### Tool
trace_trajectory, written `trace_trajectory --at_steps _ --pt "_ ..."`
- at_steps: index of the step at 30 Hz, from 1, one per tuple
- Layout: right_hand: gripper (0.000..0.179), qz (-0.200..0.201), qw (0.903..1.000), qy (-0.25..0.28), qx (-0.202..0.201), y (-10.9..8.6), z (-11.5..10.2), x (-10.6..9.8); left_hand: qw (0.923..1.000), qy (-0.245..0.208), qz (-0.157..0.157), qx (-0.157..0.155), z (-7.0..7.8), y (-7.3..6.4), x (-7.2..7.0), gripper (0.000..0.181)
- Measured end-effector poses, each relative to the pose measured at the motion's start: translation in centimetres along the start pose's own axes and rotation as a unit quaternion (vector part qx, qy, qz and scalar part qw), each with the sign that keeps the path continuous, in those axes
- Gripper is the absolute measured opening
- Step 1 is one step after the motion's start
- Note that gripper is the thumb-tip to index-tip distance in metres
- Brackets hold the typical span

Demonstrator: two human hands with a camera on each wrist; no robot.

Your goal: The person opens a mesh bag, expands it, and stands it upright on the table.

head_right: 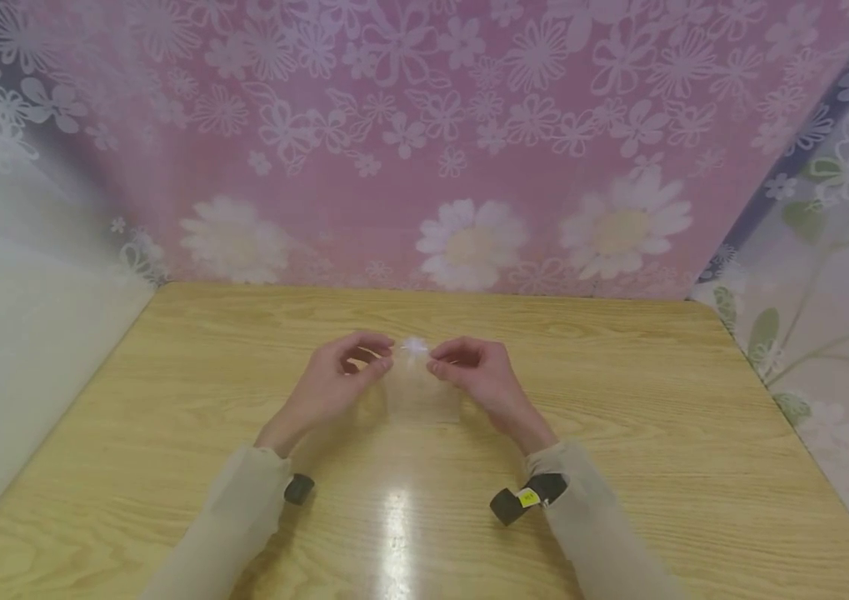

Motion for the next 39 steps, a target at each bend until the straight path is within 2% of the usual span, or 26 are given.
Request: trace_trajectory --at_steps 3,5,12,21,32,39 --pt "0.022 -0.004 0.9999 0.010 -0.013 -0.3 -0.4 0.5 0.9995 0.008 0.030 0.011 0.5 0.1 -0.3 0.026" --pt "0.022 -0.009 0.9995 0.014 -0.026 -0.4 -0.7 0.8 0.9992 0.009 0.037 0.014 0.7 0.2 -0.3 0.028" --pt "0.024 -0.008 0.9982 -0.002 -0.060 -0.8 -1.4 1.4 0.9995 -0.017 0.025 0.000 0.6 0.5 0.1 0.020" --pt "0.019 0.001 0.9959 -0.040 -0.080 -1.1 -1.9 1.6 0.9978 -0.066 0.013 0.004 0.1 0.6 0.5 0.016" --pt "0.023 0.024 0.9920 -0.077 -0.097 -1.7 -2.3 0.9 0.9963 -0.072 0.037 0.030 0.5 0.1 0.5 0.013" --pt "0.026 0.007 0.9897 -0.071 -0.124 -1.8 -2.8 1.3 0.9954 -0.073 0.035 0.052 0.7 -0.2 0.8 0.010"
Point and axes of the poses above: each hand's wrist, its own y-axis towards the middle knuckle, its own x-axis out of the palm, z = x × y, the point moved 7 cm from there along y, towards the middle knuckle, and after that the axes turned 10 degrees about -z, right-handed, at the moved point
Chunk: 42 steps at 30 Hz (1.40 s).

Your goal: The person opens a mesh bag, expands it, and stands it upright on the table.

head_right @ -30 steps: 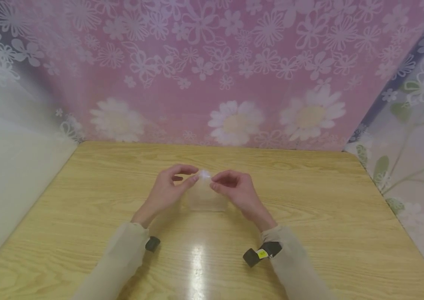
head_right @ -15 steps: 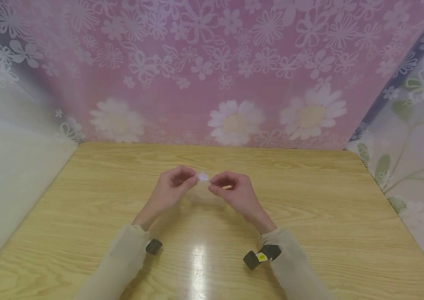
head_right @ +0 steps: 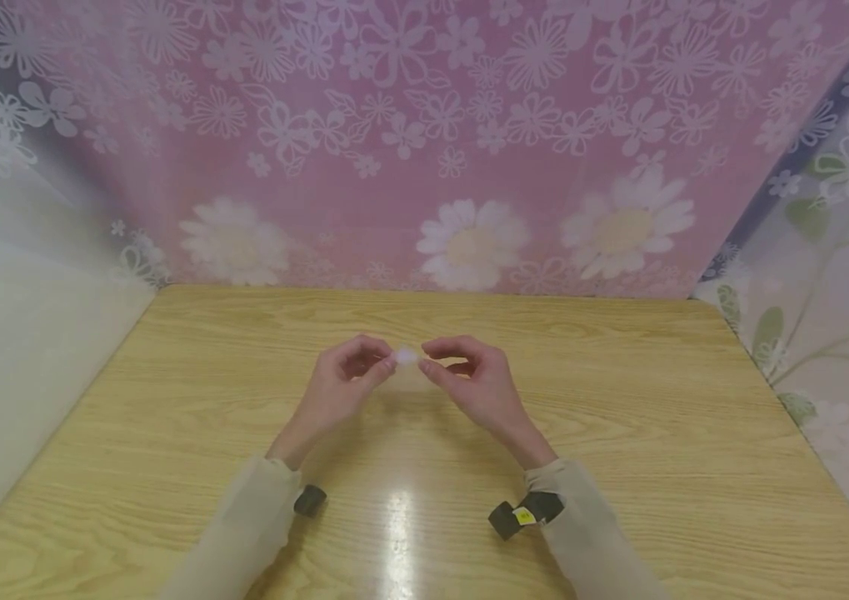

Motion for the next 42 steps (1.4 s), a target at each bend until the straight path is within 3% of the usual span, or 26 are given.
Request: trace_trajectory --at_steps 12,20,42 --pt "0.018 -0.001 0.9999 -0.005 0.012 0.3 0.0 0.7 0.9995 -0.007 -0.024 0.018 0.1 -0.3 0.5 0.014" --pt "0.011 -0.005 0.9998 -0.017 0.008 0.1 -0.1 1.0 0.9989 -0.008 -0.046 0.000 -0.4 -0.5 0.7 0.015" --pt "0.005 -0.022 0.9974 -0.029 -0.062 0.0 0.2 2.2 0.9978 -0.012 -0.063 -0.015 -0.8 -1.0 0.8 0.007"
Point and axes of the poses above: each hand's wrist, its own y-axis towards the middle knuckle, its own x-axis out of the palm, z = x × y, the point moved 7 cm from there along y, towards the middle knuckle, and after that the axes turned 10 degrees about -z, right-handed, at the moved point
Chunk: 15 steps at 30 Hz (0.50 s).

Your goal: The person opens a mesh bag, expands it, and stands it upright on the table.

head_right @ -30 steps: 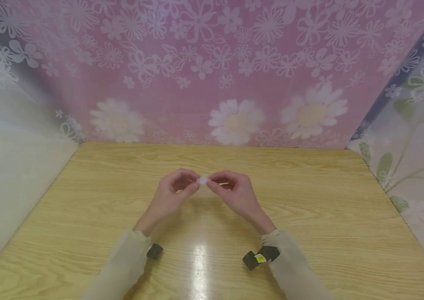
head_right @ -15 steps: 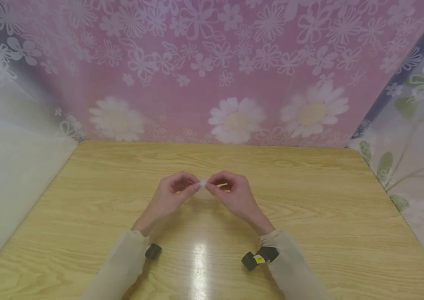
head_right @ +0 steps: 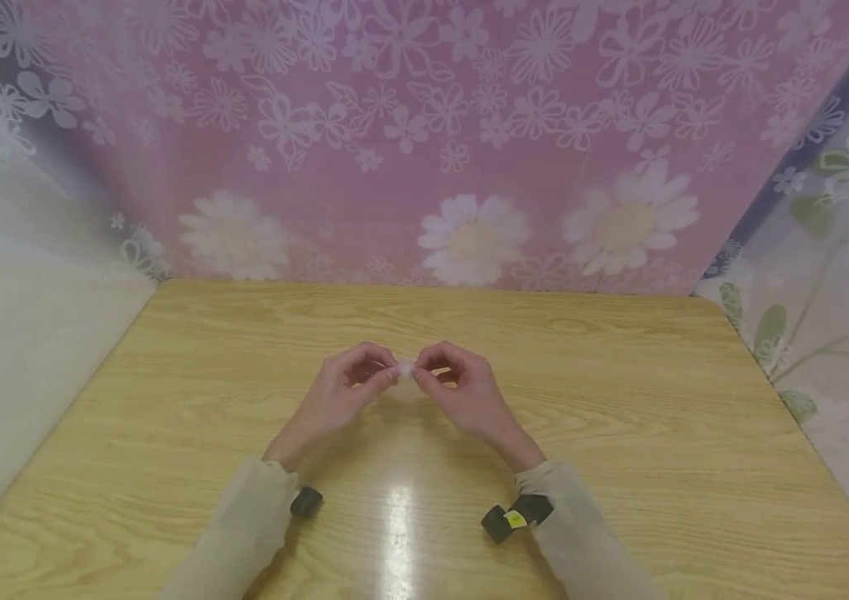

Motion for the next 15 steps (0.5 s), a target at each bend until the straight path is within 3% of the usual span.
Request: trace_trajectory --at_steps 15 --pt "0.006 0.008 1.0000 0.000 0.005 -0.01 -0.09 0.10 1.0000 0.005 0.000 -0.001 -0.09 0.00 -0.38 0.007"
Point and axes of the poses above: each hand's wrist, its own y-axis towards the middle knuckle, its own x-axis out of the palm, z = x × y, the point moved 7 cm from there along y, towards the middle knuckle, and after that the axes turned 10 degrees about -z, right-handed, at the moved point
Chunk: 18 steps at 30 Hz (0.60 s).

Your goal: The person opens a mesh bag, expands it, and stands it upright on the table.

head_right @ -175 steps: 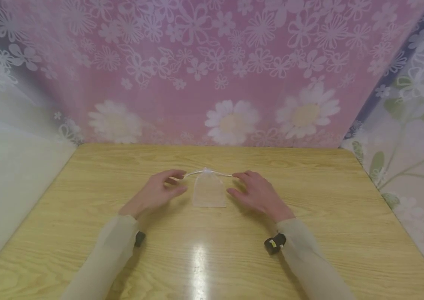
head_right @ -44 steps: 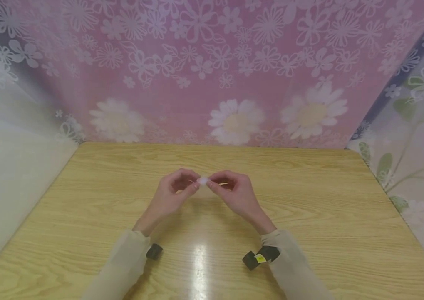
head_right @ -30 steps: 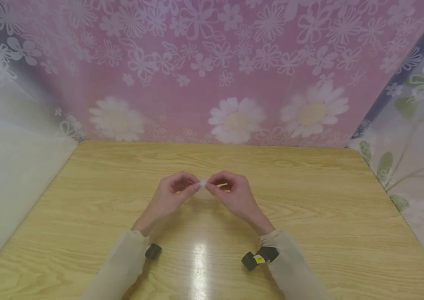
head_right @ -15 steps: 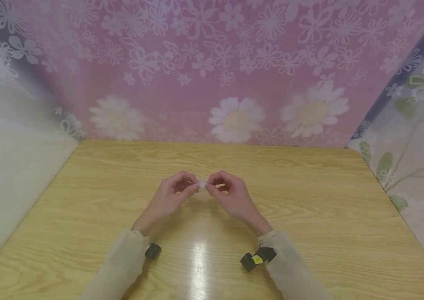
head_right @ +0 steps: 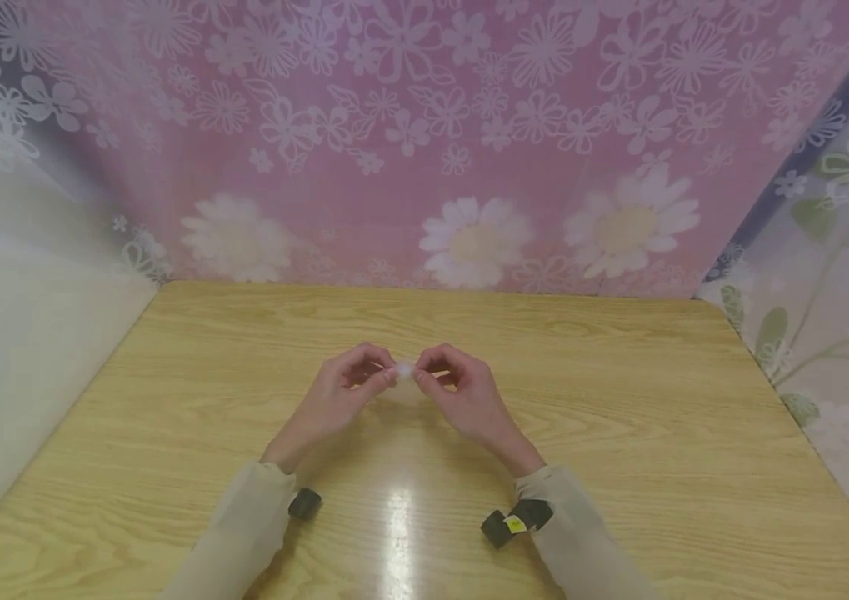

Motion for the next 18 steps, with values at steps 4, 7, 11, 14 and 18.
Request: trace_trajectory --at_steps 4,7,11,14,18 --pt "0.006 0.001 1.0000 -0.002 0.002 -0.03 -0.01 0.02 1.0000 0.001 -0.003 0.002 0.05 -0.05 -0.03 0.008" --pt "0.006 0.000 0.9999 -0.010 0.004 -0.10 0.02 0.02 1.0000 0.004 -0.003 0.002 0.07 -0.10 -0.02 0.008" --pt "0.006 -0.002 0.9998 -0.017 0.006 -0.21 0.00 0.03 1.0000 0.008 -0.001 0.006 0.08 -0.17 -0.01 0.008" --pt "0.006 -0.002 0.9998 -0.016 0.007 -0.24 -0.02 0.02 0.9999 0.008 -0.001 0.008 0.12 -0.19 -0.02 0.008" --pt "0.006 -0.001 0.9999 -0.015 0.007 -0.29 0.04 0.00 1.0000 0.006 -0.003 0.007 0.11 -0.19 0.00 0.007"
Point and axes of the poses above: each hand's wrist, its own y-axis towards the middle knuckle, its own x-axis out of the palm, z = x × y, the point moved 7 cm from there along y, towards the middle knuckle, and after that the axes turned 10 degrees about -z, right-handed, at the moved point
